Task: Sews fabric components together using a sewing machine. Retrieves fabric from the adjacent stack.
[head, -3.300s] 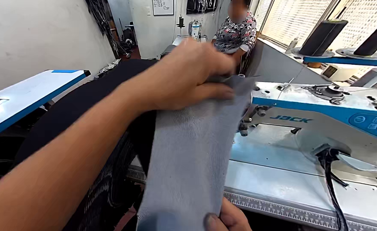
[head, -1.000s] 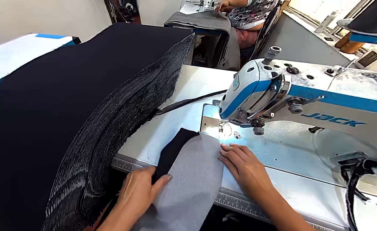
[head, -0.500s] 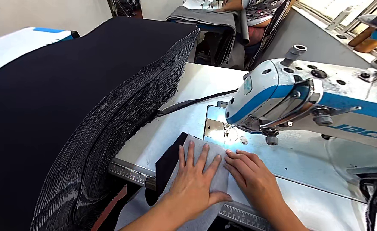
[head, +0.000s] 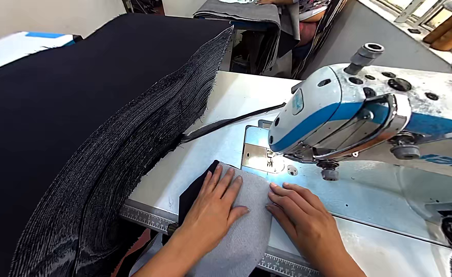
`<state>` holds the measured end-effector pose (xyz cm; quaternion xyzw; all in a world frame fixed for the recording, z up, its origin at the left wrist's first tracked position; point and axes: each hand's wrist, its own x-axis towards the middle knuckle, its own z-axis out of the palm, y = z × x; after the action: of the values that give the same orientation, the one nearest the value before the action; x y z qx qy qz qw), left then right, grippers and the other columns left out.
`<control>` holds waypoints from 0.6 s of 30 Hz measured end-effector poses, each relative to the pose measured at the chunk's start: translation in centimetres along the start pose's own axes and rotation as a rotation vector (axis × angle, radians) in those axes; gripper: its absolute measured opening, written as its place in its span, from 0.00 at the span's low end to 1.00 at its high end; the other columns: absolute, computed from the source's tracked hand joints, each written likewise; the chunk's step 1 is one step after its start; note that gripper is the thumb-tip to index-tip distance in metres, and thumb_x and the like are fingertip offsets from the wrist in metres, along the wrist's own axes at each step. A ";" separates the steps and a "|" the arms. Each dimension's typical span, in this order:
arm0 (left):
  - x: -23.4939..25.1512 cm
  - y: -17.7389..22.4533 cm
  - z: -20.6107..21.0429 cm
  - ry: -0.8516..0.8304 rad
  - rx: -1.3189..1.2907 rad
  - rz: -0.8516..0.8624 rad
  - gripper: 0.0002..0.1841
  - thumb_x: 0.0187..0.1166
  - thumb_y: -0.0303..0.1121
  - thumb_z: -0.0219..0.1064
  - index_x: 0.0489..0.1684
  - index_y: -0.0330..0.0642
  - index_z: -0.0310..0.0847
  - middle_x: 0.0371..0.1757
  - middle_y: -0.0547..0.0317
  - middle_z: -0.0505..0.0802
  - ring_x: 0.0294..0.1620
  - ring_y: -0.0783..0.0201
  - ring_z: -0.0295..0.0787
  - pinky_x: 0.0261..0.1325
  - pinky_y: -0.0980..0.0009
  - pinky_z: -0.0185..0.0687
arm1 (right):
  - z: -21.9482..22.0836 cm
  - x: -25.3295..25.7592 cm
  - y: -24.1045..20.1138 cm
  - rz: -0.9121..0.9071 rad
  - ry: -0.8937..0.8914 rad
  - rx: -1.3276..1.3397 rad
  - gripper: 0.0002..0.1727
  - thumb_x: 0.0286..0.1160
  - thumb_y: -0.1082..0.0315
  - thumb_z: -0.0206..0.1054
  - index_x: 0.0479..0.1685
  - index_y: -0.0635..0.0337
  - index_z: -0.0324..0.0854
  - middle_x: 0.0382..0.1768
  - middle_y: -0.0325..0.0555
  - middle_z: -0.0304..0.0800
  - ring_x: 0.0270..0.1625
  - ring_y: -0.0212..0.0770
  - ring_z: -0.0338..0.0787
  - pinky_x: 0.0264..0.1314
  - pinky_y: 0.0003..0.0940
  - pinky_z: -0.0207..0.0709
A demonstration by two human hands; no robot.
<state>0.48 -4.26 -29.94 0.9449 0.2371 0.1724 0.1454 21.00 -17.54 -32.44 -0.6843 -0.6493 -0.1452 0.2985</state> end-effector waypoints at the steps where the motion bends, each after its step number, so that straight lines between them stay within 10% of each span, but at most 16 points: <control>1: -0.1 0.0 0.0 0.055 0.060 0.037 0.27 0.88 0.52 0.54 0.75 0.45 0.82 0.83 0.49 0.79 0.89 0.39 0.65 0.83 0.33 0.59 | 0.0 0.0 0.0 -0.003 -0.001 -0.004 0.22 0.87 0.46 0.57 0.44 0.49 0.93 0.54 0.39 0.97 0.63 0.46 0.91 0.67 0.39 0.80; 5: -1.0 2.1 -0.5 0.212 0.058 0.298 0.13 0.85 0.30 0.59 0.56 0.43 0.90 0.63 0.53 0.94 0.74 0.48 0.85 0.76 0.49 0.79 | -0.1 0.0 -0.1 -0.013 -0.005 -0.012 0.22 0.87 0.45 0.57 0.45 0.49 0.93 0.55 0.38 0.97 0.63 0.46 0.91 0.69 0.39 0.79; 10: -2.4 2.3 0.8 -0.023 -0.010 0.401 0.32 0.86 0.61 0.51 0.76 0.48 0.78 0.78 0.57 0.85 0.85 0.43 0.71 0.78 0.28 0.62 | -0.1 0.1 -0.3 -0.018 -0.006 -0.029 0.22 0.88 0.48 0.56 0.45 0.50 0.93 0.54 0.39 0.97 0.63 0.47 0.92 0.70 0.42 0.80; 18: -1.4 1.1 0.2 -0.179 -0.009 0.376 0.38 0.83 0.70 0.43 0.86 0.60 0.70 0.87 0.67 0.75 0.91 0.37 0.58 0.75 0.15 0.45 | -0.5 0.2 0.3 -0.020 -0.040 -0.015 0.20 0.87 0.53 0.56 0.44 0.49 0.95 0.55 0.38 0.97 0.64 0.45 0.92 0.68 0.40 0.82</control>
<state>-0.13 -5.94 -30.02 0.9834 0.0418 0.1132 0.1355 21.43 -17.69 -32.03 -0.6826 -0.6610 -0.1394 0.2788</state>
